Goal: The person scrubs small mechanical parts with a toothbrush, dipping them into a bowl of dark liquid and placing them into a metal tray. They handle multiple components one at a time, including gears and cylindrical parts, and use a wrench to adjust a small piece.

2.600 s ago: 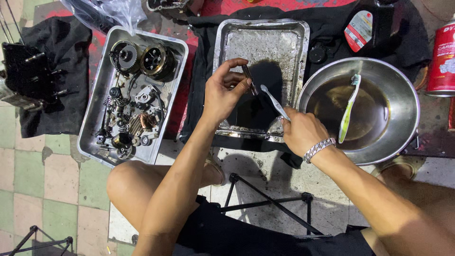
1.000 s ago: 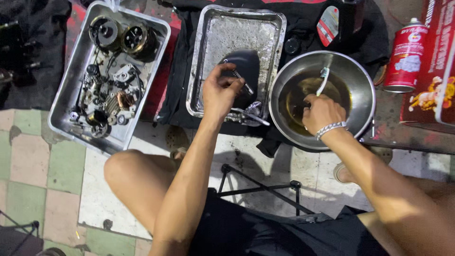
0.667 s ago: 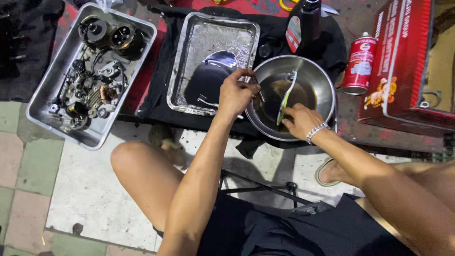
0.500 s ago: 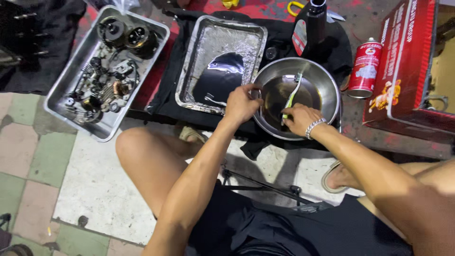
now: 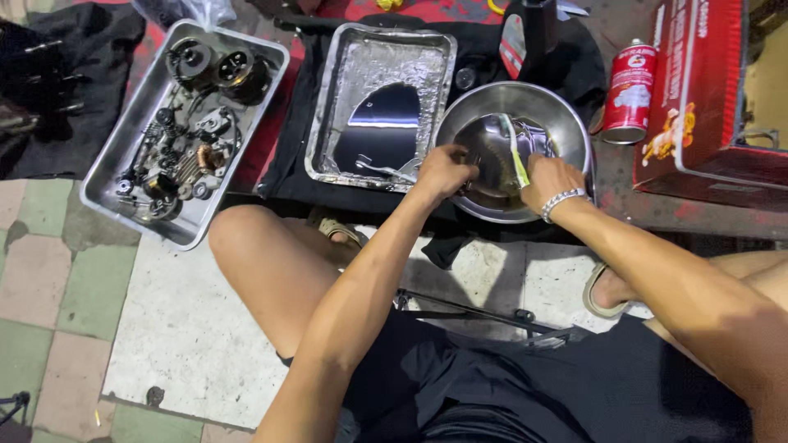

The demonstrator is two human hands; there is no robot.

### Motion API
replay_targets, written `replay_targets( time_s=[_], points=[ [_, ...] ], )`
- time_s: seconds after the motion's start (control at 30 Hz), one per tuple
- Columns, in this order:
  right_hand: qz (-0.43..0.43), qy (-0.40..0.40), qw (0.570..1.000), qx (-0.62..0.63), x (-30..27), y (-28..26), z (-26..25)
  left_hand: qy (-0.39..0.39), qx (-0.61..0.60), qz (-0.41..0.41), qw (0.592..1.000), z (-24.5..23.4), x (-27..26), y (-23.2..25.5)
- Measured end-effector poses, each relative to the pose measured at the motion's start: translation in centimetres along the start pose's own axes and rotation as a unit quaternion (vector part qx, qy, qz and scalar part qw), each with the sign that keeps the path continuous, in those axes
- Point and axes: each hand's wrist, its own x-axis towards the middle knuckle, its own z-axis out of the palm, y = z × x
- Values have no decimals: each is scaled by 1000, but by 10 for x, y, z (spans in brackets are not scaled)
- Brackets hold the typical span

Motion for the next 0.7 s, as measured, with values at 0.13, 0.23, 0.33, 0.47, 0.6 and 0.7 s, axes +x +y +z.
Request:
replay_targets(
  time_s=[0.13,0.23,0.33,0.47,0.6,0.7],
  points=[
    [28,-2,997,70,1,2,3,-5,32,-13,999,1,12,-7],
    [5,9,999,54,8,-3,13,-8,55,-22,998,-2,12,-9],
    [22,-7,999,44,22,-6,14,-33,-48,-47,997,-3,11,-8],
    [61,-53,990,116,25,-4,-13,-90,-176,-119,973,-8,16,0],
    [78,-162,980,86,18,11,-43,-134,-160,-158,965,-20,29,21],
    [89,-179,978,53,9,19,-44,-145,-90,-162,972,-25,33,23]
  ],
)
